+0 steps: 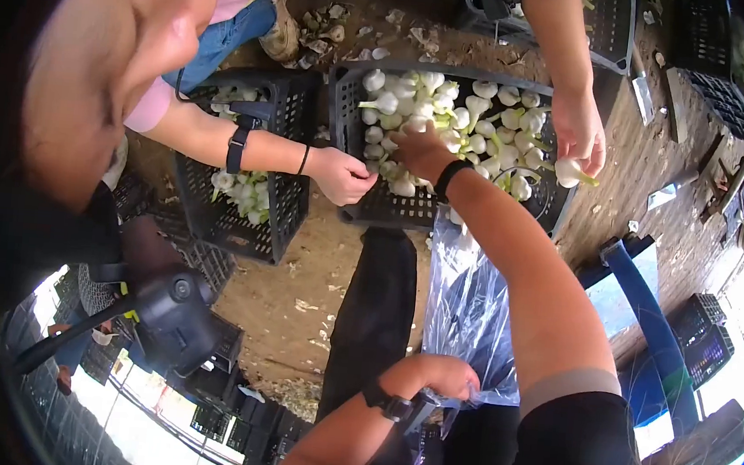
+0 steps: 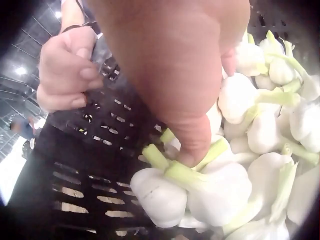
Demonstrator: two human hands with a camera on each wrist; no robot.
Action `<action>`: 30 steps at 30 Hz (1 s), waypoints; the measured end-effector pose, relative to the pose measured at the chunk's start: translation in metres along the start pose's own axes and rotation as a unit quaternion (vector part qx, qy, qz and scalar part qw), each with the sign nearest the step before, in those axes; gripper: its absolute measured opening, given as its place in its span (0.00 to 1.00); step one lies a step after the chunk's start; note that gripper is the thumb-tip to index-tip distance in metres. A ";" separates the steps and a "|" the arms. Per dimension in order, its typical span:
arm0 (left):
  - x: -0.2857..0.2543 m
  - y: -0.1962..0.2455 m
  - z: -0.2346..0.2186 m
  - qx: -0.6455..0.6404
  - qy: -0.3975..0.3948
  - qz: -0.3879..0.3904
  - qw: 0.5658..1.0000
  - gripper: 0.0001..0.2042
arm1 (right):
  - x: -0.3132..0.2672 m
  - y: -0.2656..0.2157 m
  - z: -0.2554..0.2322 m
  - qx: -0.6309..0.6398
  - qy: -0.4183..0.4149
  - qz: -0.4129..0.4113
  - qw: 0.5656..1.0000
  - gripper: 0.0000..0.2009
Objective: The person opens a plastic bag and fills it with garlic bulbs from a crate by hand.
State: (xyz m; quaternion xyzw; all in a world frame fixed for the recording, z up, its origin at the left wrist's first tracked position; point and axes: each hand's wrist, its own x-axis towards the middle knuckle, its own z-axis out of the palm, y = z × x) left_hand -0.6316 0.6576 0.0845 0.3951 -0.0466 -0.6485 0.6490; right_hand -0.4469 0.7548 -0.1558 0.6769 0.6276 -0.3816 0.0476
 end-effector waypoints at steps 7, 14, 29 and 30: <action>-0.001 0.002 -0.001 -0.018 0.009 0.007 1.000 0.15 | -0.031 0.051 0.043 0.006 0.193 -0.067 0.979 0.10; -0.002 -0.001 0.000 -0.013 0.009 0.013 1.000 0.15 | -0.054 0.047 0.021 -0.005 0.027 0.061 0.998 0.10; 0.023 -0.024 0.017 -0.006 0.034 0.067 0.997 0.17 | 0.061 -0.013 -0.021 0.119 0.244 0.162 0.949 0.21; 0.012 -0.008 0.007 0.009 0.027 0.043 0.999 0.17 | 0.071 -0.007 -0.022 0.032 0.195 0.154 0.968 0.26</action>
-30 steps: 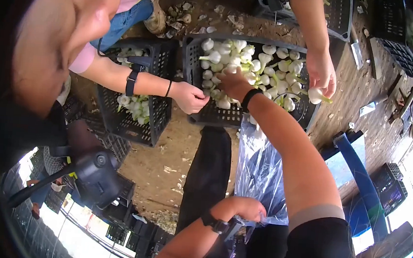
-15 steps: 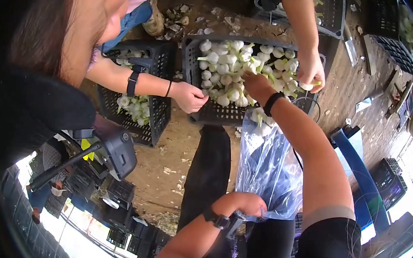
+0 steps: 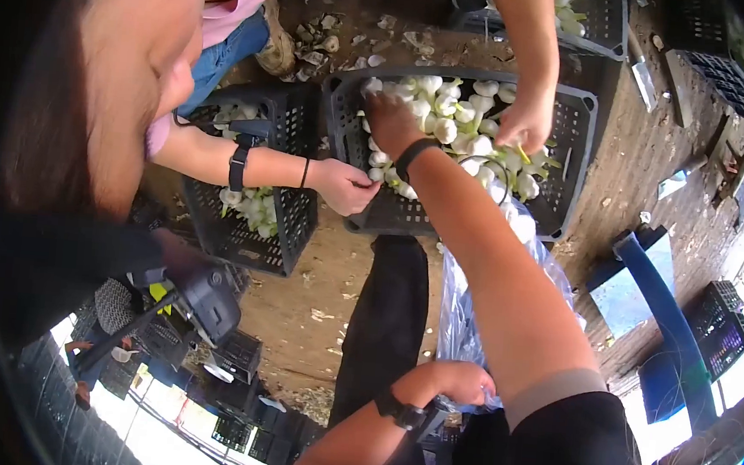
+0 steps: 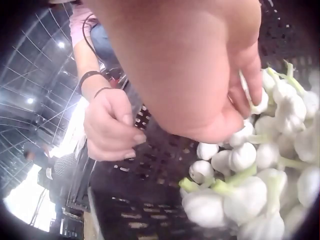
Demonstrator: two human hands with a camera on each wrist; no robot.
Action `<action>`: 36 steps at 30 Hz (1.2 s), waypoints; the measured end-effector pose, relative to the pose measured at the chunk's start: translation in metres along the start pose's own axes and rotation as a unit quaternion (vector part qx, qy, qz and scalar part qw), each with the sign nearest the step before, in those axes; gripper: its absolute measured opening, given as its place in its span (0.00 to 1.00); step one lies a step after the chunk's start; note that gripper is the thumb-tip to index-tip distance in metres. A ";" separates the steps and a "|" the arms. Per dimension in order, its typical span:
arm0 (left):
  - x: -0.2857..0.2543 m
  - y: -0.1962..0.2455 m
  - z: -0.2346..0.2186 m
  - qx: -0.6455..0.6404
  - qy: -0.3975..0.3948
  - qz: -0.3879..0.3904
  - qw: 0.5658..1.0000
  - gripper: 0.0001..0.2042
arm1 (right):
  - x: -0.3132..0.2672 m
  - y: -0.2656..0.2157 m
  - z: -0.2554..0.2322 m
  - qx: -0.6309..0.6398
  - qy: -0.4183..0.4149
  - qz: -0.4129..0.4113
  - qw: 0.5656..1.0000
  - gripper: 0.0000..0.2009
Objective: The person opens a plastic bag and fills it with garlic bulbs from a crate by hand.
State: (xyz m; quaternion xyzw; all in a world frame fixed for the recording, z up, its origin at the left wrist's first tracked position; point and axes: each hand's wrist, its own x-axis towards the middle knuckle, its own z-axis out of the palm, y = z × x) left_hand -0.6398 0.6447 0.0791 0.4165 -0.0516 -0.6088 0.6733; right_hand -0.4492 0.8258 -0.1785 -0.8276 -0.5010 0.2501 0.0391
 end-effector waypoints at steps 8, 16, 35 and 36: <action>-0.004 0.005 -0.005 -0.019 -0.005 -0.035 0.999 0.18 | -0.041 0.035 -0.010 -0.030 -0.086 -0.117 0.989 0.18; -0.012 0.026 -0.022 -0.015 -0.031 -0.071 0.997 0.16 | -0.080 0.057 0.008 -0.014 -0.144 -0.185 0.972 0.12; -0.014 0.014 -0.021 -0.019 0.052 0.034 0.998 0.16 | -0.153 0.147 -0.078 0.079 -0.179 0.119 0.973 0.33; -0.018 0.018 -0.026 -0.038 0.040 0.013 0.998 0.16 | -0.164 0.149 -0.102 0.128 -0.196 0.134 0.963 0.32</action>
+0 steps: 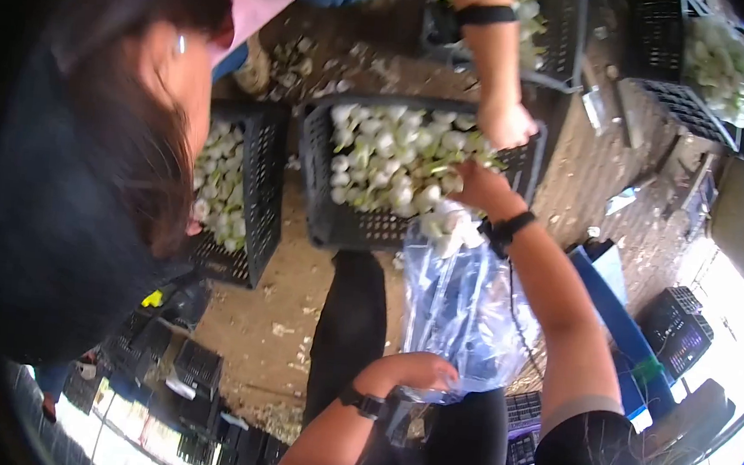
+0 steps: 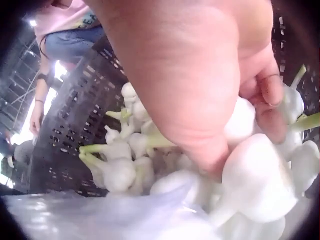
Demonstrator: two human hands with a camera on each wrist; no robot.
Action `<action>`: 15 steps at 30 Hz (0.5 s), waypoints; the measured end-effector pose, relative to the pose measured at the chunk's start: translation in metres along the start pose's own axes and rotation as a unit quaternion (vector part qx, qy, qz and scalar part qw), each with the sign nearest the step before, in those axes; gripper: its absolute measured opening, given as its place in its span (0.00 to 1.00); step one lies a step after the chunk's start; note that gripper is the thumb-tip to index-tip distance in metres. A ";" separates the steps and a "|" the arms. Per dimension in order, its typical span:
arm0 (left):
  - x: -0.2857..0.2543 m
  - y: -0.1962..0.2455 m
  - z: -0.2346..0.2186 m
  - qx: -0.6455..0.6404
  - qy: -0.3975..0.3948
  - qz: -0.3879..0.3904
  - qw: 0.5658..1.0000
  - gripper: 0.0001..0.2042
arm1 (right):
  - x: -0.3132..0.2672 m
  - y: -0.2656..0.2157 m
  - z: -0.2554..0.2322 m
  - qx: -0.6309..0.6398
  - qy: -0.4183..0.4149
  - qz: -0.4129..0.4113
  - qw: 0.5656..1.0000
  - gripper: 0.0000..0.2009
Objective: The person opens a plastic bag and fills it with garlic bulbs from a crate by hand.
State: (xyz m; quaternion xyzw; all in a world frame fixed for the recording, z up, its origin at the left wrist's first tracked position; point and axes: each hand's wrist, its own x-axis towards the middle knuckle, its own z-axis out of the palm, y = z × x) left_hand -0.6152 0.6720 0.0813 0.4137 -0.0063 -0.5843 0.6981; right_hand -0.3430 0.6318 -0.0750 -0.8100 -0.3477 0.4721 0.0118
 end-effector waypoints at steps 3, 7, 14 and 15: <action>-0.008 -0.001 -0.004 -0.133 0.058 0.167 0.975 0.15 | -0.068 0.018 -0.038 0.197 0.032 -0.032 0.979 0.34; -0.044 0.037 -0.015 -0.396 0.213 0.084 0.889 0.16 | -0.160 0.056 -0.052 0.313 -0.033 -0.009 0.949 0.49; -0.087 0.090 -0.016 -0.341 0.424 0.168 0.822 0.14 | -0.207 0.014 -0.041 0.497 -0.097 0.066 0.860 0.55; -0.098 0.105 -0.013 -0.321 0.455 0.166 0.814 0.13 | -0.211 0.004 -0.048 0.486 -0.107 0.055 0.866 0.54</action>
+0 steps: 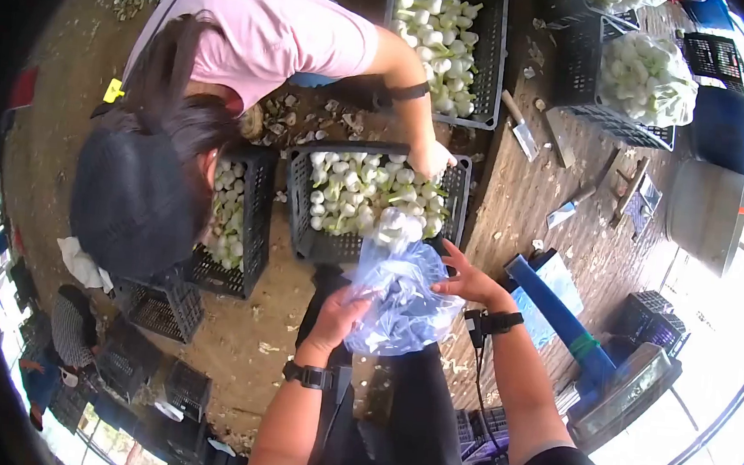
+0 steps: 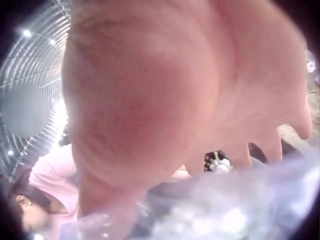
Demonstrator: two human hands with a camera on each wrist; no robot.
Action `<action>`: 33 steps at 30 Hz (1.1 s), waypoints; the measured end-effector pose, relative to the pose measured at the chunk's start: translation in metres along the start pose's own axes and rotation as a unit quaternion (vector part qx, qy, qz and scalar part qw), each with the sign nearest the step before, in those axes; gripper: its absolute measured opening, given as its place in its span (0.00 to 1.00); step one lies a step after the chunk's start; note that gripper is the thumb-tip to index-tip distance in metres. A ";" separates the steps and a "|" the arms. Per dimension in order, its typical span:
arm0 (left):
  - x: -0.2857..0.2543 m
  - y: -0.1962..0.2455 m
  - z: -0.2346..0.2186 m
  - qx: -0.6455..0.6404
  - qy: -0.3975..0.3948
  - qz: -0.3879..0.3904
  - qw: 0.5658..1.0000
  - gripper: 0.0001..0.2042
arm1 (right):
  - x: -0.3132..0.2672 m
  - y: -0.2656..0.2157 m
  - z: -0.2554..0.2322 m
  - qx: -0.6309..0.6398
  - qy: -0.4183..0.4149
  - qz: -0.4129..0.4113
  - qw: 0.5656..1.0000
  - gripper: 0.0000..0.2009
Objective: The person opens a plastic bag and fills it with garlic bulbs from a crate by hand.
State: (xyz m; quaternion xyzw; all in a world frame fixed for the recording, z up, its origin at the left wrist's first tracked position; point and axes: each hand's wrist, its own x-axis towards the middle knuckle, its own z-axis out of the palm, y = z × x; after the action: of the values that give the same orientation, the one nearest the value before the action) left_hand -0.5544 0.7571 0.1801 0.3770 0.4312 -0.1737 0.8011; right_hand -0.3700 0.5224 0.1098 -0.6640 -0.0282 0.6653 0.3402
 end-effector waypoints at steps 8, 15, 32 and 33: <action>-0.007 0.019 -0.034 0.071 0.094 0.100 0.988 0.14 | 0.020 -0.009 -0.017 0.267 0.111 -0.100 0.952 0.24; 0.008 -0.001 -0.055 0.181 0.181 0.108 0.961 0.24 | 0.031 -0.041 -0.045 0.194 0.145 -0.069 0.968 0.34; 0.012 -0.003 -0.065 -0.067 0.357 0.005 0.932 0.16 | 0.096 -0.021 0.046 -0.016 0.470 -0.017 0.882 0.25; 0.010 -0.002 -0.079 -0.069 0.359 0.004 0.931 0.18 | 0.081 -0.025 0.052 0.023 0.464 -0.015 0.886 0.23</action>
State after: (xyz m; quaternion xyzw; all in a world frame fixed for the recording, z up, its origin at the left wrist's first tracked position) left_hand -0.5946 0.8155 0.1438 0.3598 0.6998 0.0065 0.6170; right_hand -0.3975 0.6026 0.0584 -0.8881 0.1387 0.2770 0.3396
